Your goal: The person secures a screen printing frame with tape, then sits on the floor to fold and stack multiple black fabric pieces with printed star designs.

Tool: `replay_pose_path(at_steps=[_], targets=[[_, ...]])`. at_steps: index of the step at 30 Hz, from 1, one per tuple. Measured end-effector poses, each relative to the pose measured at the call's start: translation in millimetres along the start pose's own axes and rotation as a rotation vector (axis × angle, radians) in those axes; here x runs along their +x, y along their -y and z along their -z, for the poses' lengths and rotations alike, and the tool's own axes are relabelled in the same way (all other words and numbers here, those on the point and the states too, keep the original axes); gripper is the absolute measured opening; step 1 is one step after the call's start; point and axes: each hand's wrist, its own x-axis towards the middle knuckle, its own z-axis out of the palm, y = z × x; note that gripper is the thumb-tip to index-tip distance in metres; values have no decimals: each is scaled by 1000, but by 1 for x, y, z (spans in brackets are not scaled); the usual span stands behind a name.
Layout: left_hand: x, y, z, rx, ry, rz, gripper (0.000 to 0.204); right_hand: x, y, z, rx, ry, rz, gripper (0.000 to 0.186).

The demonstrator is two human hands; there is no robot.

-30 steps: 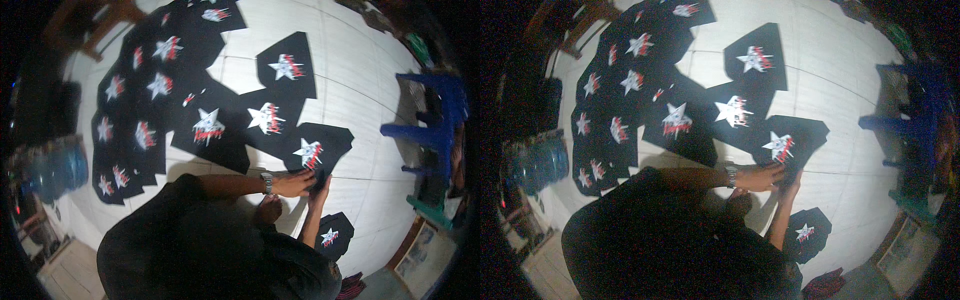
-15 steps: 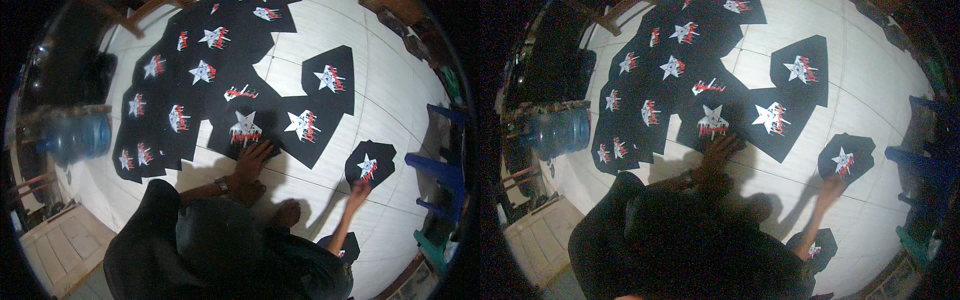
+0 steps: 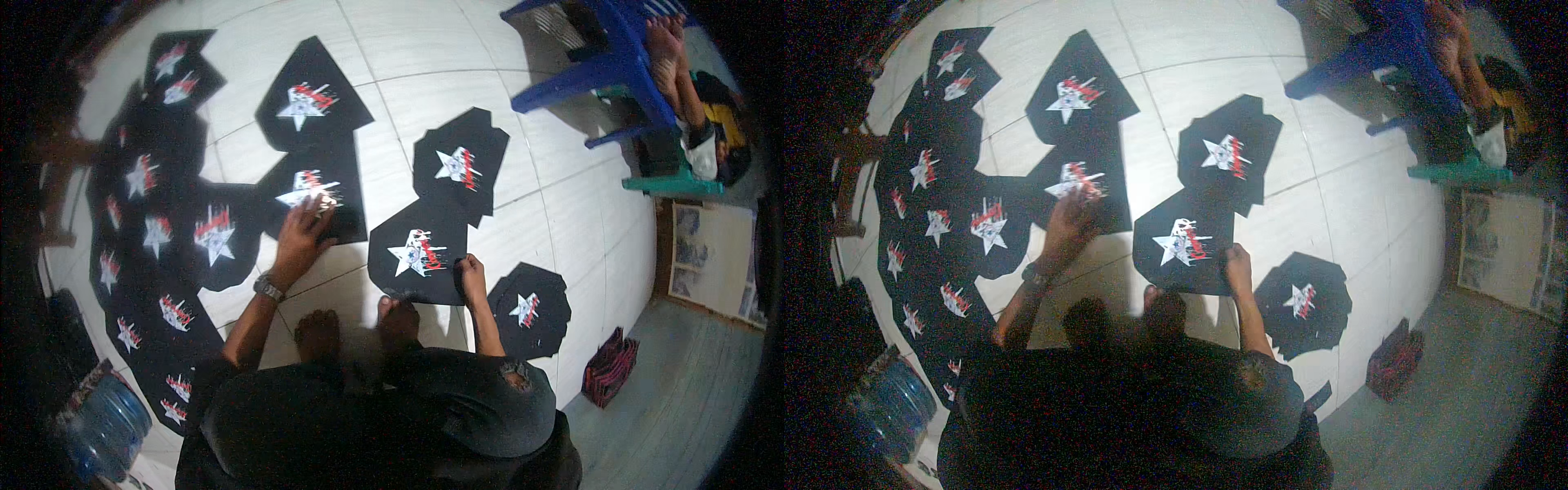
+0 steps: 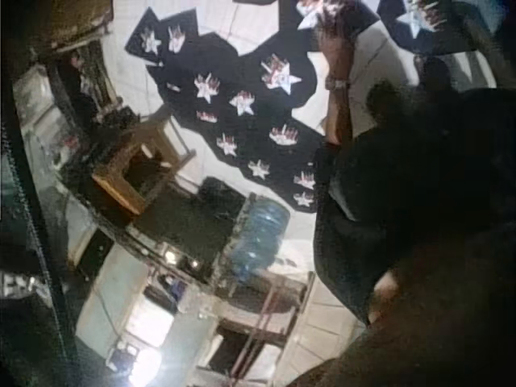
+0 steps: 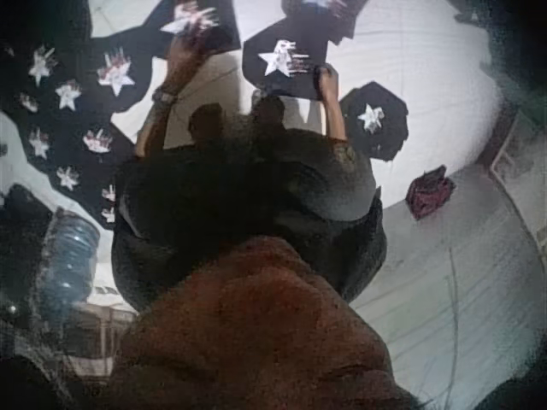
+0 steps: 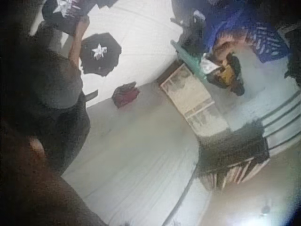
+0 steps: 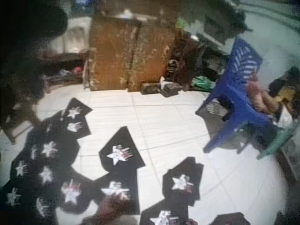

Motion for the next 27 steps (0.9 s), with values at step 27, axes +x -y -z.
replay_pose_path(at_steps=[27], targets=[[160,51,-7,315,-110,-103,15,-47,1,-47,353,293,-118,32]])
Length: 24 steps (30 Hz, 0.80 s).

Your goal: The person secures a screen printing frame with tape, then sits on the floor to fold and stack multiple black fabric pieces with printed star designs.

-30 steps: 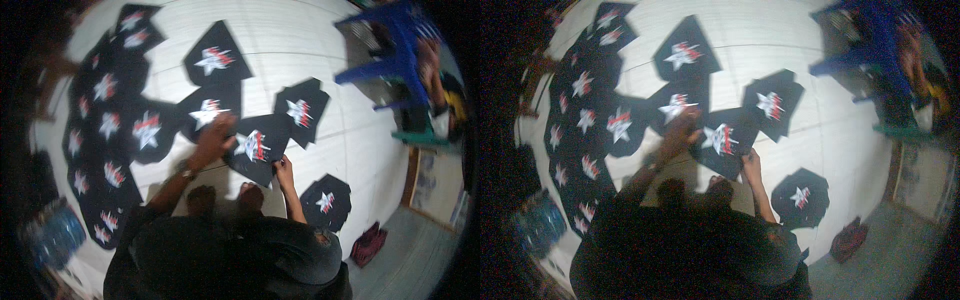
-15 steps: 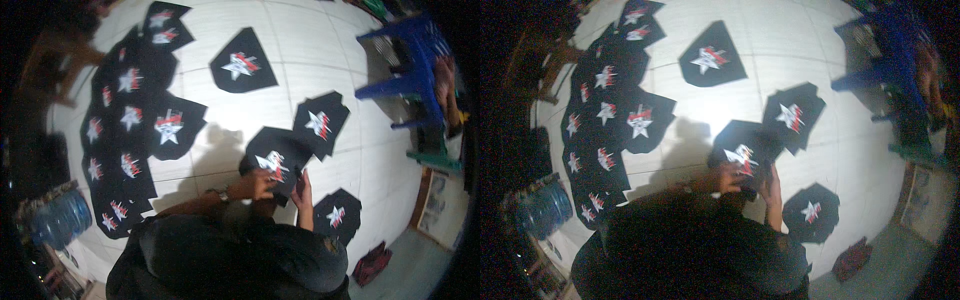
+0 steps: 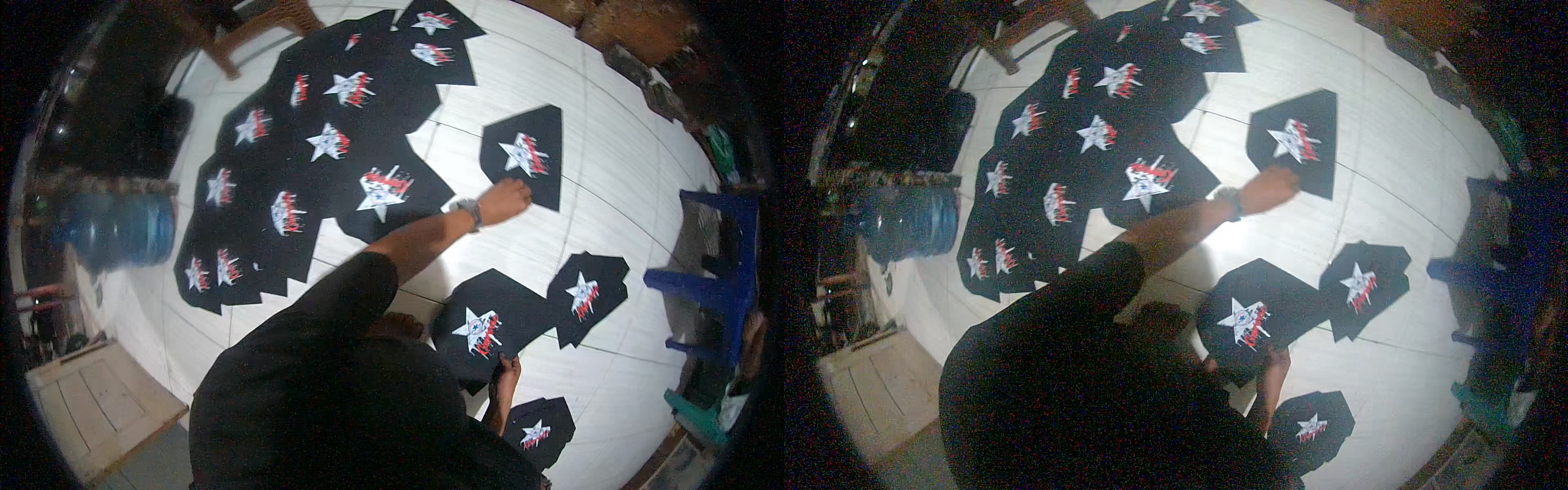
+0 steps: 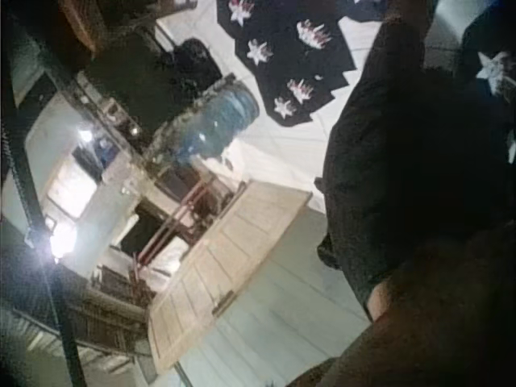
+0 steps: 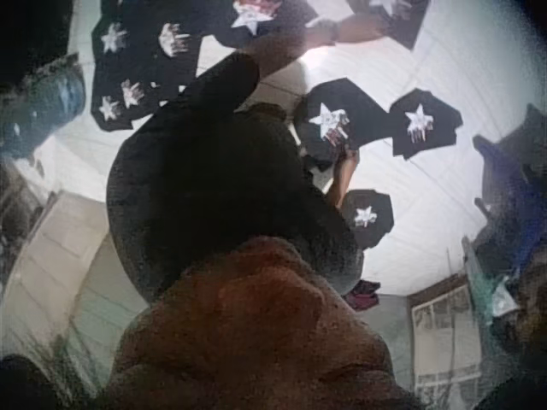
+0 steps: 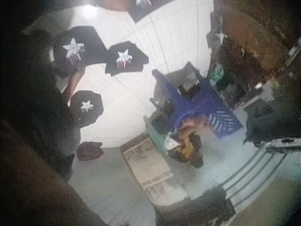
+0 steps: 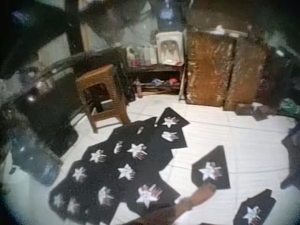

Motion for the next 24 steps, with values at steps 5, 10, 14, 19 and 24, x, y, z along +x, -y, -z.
replay_pose_path(at_steps=[5,10,14,19,24], targets=[[-71,-70,47,-199,27,34,15,14,18,-20,-114,101,174,27],[-30,-15,11,88,-472,110,15,41,12,10,-171,95,81,27],[-18,17,-3,24,-28,21,13,45,14,12,-213,79,19,23],[-38,-18,14,-270,-125,15,13,35,27,-8,-48,79,-43,40],[-181,-132,-14,-444,-211,-17,35,31,49,-18,332,372,-180,56]])
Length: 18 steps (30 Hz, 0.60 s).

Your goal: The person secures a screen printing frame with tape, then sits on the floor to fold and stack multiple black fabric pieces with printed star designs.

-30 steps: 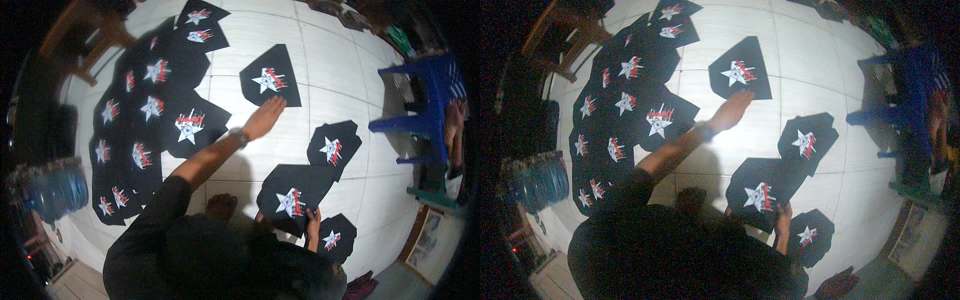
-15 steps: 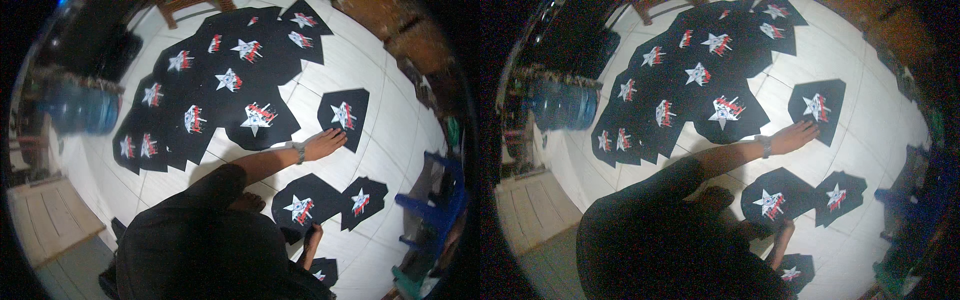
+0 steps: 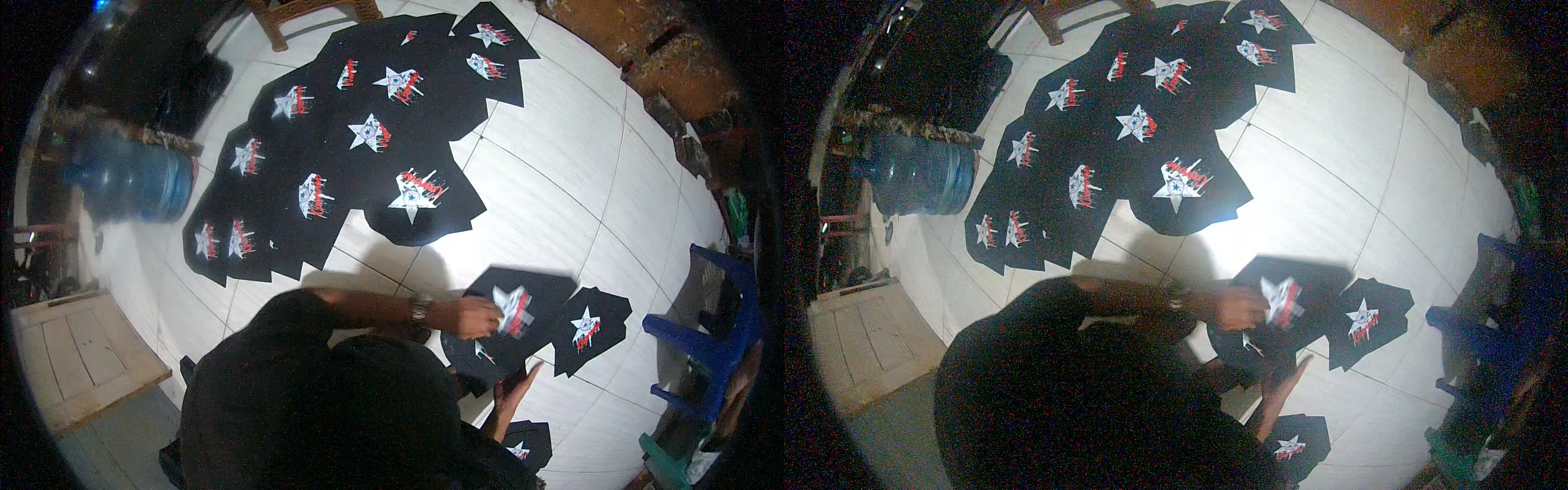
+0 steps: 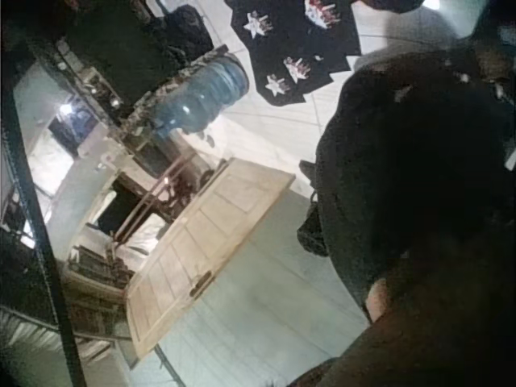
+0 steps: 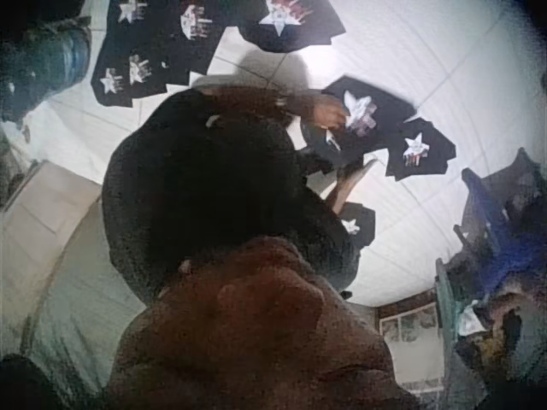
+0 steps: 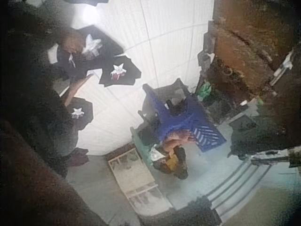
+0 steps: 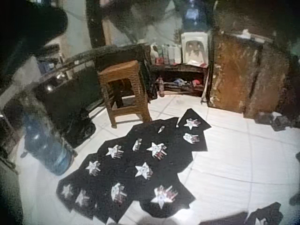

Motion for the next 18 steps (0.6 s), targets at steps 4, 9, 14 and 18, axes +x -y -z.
replay_pose_path(at_steps=[4,9,14,18], targets=[[19,32,118,414,-347,472,45,24,-7,-11,-461,-210,193,44],[-12,94,125,565,-131,558,51,61,-18,-14,-554,-217,272,38],[9,12,94,422,8,82,41,77,-13,-23,-162,55,69,59],[8,-34,79,-5,124,122,43,42,11,-71,-88,-39,-3,60]])
